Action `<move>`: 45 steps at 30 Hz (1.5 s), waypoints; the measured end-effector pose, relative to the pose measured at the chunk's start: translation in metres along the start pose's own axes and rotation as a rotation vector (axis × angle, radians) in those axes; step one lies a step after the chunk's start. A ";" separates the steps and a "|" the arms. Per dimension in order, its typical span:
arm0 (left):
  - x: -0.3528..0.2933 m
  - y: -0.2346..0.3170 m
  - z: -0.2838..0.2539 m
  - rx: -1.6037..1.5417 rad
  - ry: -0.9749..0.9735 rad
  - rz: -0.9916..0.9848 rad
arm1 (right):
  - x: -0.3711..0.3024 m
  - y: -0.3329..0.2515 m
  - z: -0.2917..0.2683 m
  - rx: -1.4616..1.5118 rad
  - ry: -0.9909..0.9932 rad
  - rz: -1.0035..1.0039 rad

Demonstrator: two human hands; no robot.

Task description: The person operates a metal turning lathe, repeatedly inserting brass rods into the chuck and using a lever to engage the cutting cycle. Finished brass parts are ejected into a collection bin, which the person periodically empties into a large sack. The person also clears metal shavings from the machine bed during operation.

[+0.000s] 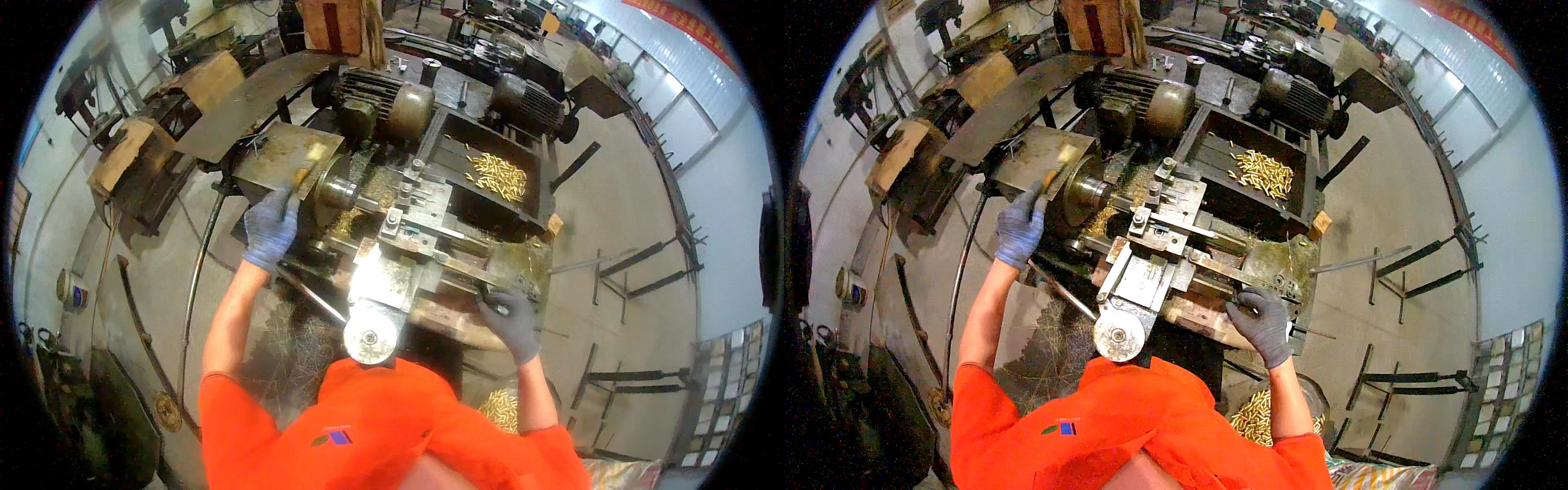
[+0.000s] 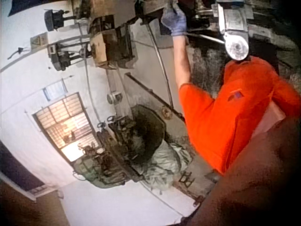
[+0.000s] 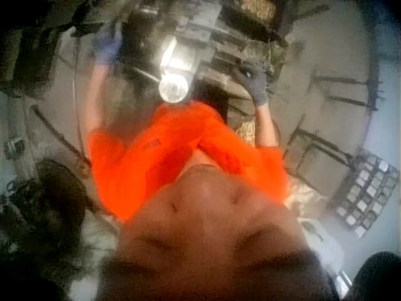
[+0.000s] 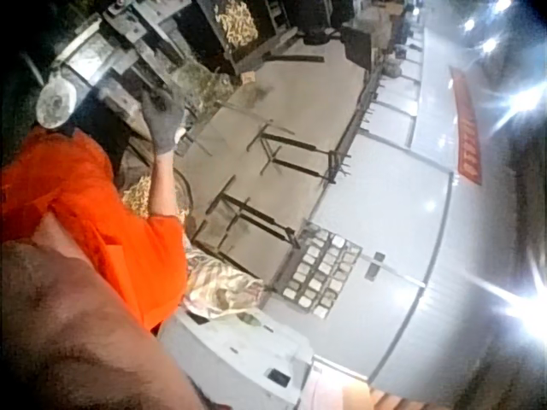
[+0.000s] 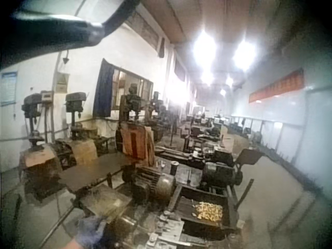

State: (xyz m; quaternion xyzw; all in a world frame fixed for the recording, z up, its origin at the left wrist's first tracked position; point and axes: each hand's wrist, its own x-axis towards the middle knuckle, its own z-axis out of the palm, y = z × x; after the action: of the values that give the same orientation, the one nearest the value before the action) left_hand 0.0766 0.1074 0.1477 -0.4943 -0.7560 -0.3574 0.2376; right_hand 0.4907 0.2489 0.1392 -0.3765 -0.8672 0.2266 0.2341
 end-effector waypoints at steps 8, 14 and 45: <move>0.025 0.071 0.069 0.040 -0.374 0.176 | -0.012 -0.015 -0.008 0.098 0.005 0.021; 0.023 0.078 0.059 0.043 -0.585 0.265 | -0.033 0.006 -0.004 0.034 0.042 0.069; 0.090 0.059 0.070 0.016 -0.182 0.109 | -0.077 0.024 0.007 0.088 0.042 0.100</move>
State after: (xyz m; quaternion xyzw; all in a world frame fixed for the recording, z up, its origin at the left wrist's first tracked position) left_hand 0.0941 0.2290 0.1858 -0.5634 -0.7491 -0.2914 0.1908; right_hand 0.5465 0.2041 0.1016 -0.4135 -0.8313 0.2682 0.2569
